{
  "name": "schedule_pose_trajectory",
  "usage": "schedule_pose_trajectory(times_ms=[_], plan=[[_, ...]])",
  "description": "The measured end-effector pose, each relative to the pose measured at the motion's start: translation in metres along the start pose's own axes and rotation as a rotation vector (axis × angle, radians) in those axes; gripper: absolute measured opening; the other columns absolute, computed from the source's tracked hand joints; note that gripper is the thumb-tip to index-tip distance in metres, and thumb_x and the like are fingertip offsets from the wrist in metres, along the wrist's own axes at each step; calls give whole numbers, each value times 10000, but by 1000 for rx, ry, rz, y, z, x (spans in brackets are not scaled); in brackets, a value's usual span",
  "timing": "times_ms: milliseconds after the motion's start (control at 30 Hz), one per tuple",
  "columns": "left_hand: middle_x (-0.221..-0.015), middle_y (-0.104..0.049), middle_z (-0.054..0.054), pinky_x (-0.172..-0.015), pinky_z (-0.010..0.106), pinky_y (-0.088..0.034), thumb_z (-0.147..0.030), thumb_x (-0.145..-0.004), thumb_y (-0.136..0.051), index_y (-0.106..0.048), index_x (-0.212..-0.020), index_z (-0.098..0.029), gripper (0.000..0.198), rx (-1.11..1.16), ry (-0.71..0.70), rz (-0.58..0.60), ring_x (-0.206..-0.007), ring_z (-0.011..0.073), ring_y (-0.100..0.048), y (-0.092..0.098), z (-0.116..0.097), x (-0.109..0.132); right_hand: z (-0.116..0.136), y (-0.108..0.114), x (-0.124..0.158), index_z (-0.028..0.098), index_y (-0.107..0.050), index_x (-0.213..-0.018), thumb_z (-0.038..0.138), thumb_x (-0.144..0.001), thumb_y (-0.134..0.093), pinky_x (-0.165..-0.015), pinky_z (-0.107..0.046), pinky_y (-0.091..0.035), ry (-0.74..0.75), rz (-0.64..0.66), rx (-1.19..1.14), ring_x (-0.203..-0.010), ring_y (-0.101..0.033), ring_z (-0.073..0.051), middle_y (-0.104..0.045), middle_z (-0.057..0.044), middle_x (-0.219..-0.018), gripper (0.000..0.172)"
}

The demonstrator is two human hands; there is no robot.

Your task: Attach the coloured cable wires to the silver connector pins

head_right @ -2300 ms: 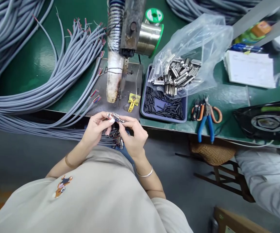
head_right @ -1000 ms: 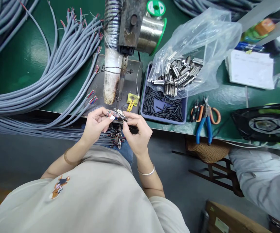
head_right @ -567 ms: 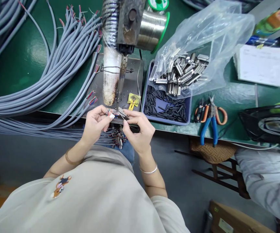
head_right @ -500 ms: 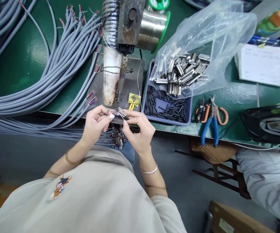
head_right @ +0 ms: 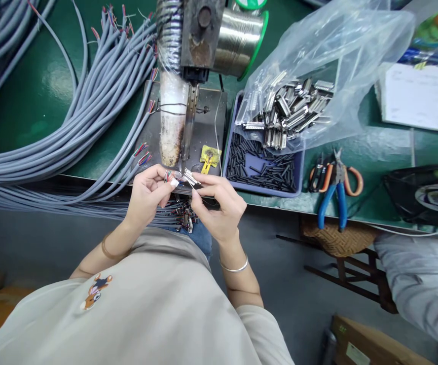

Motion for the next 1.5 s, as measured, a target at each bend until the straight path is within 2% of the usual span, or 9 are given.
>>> schedule_pose_trajectory(times_ms=[233,500,733,933,1167,1500], plan=[[-533,-488,-84,-336,151,-204,-262,-769,-762,-547,-680,-183,245,-5,-8,-5,-349,7,-331,1,3,-1,-3,-3,1,243,-686,-840,111,-855,-757,-749,-337,-654,19,9,-12,-883,-784,-186,-819,-28,-1022,150],[-617,-576,-59,-381,150,-270,-209,-775,-741,-586,-710,-169,172,-24,-138,-7,-394,2,-368,-4,-13,1,4,-2,-4,249,-722,-868,126,-858,-777,-788,-351,-652,40,-3,38,-900,-786,-194,-815,-25,-1026,135],[-599,-555,-65,-380,152,-268,-171,-750,-715,-556,-669,-169,178,-55,-92,3,-393,5,-371,-2,-7,1,8,-3,2,242,-669,-856,83,-869,-737,-732,-294,-636,109,25,88,-864,-790,-170,-822,-38,-1046,173],[-556,-499,-85,-377,151,-256,-181,-769,-707,-556,-666,-172,183,-45,-101,5,-389,6,-356,-2,-7,2,2,-4,2,238,-659,-843,116,-874,-756,-763,-330,-646,30,3,43,-881,-789,-185,-816,-28,-1000,160],[-713,-647,-25,-416,154,-336,-170,-783,-727,-653,-732,-154,92,-49,-178,-3,-448,10,-408,-4,-13,3,4,-4,-2,238,-705,-861,112,-848,-798,-800,-345,-649,25,2,64,-904,-779,-186,-808,-27,-1029,157],[-738,-661,-32,-421,150,-342,-162,-756,-723,-609,-693,-160,130,-72,-142,-20,-438,-1,-393,-1,-7,3,5,-5,0,235,-658,-838,99,-863,-761,-755,-317,-641,41,14,58,-878,-781,-176,-815,-28,-1008,172]])
Point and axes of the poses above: each hand's wrist, its own x-axis away from the middle knuckle, its own y-axis out of the back of the hand, z = x × y, the point moved 6 cm from there along -x, towards the middle knuckle
